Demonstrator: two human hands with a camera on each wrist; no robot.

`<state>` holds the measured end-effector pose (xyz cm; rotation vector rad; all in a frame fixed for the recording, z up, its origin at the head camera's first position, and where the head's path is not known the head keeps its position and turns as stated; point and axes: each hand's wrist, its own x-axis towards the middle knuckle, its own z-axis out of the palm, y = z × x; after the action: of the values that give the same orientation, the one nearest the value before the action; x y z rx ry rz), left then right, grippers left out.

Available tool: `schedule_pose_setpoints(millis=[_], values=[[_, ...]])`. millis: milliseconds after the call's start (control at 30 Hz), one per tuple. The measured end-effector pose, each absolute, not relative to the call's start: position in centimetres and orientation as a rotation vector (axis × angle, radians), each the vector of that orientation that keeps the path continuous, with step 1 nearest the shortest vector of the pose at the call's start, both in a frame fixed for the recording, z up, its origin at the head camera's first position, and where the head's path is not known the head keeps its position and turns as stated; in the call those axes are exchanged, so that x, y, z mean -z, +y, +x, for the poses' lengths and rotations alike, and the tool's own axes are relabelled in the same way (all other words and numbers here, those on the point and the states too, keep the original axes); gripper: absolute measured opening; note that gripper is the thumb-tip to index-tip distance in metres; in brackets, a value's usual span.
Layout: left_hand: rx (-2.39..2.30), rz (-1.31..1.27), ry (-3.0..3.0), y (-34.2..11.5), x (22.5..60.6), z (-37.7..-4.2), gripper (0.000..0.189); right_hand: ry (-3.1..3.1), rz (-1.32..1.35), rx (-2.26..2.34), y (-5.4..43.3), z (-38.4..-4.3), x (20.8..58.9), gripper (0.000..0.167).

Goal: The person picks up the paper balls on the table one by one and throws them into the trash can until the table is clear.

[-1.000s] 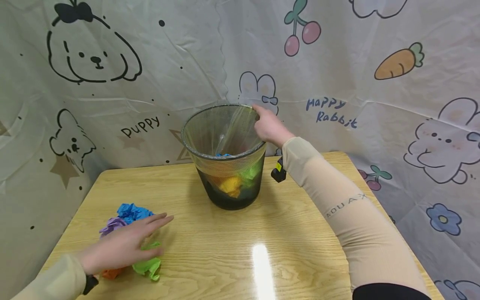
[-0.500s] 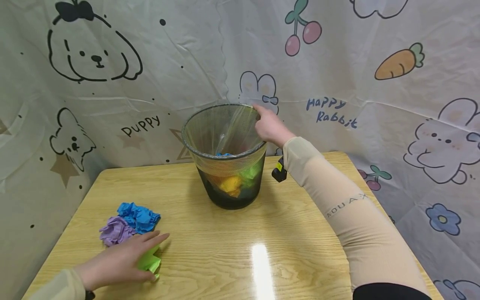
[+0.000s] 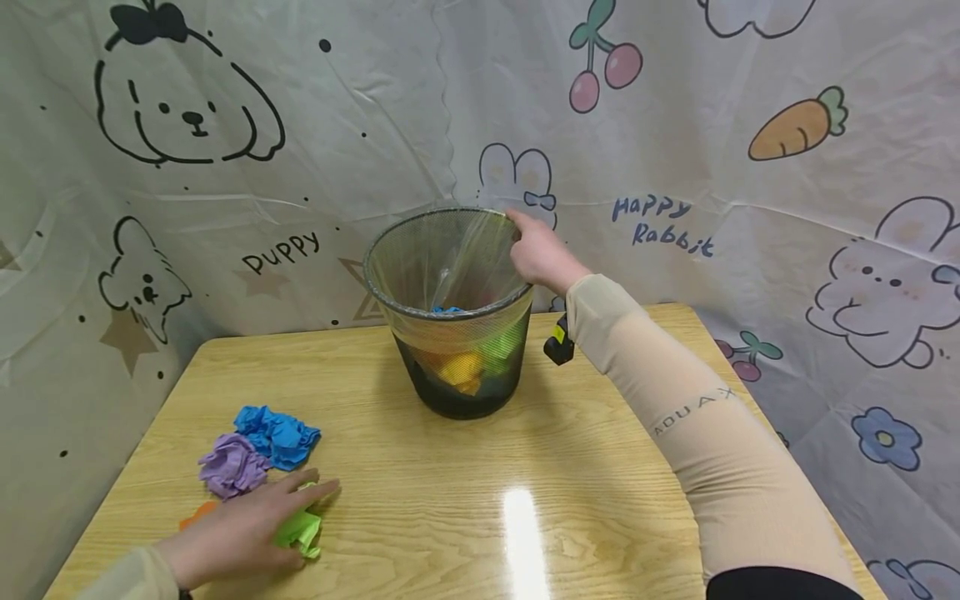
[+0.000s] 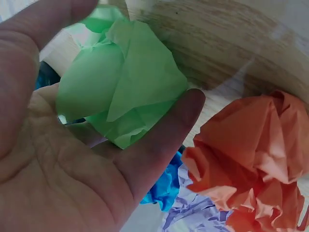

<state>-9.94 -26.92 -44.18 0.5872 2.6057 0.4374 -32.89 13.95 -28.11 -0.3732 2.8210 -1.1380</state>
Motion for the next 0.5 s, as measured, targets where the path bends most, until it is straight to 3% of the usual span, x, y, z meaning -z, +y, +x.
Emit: schedule_pose_setpoints(millis=[200, 500], values=[[-0.456, 0.631, 2.610, -26.80, 44.11, -9.83, 0.090, 2.814, -0.368, 1.152, 14.05, -32.84, 28.14, 0.070], [-0.371, 0.650, 2.666, -26.09, 44.24, -9.94, 0.063, 2.819, -0.362, 1.145, 13.99, -32.84, 28.15, 0.070]])
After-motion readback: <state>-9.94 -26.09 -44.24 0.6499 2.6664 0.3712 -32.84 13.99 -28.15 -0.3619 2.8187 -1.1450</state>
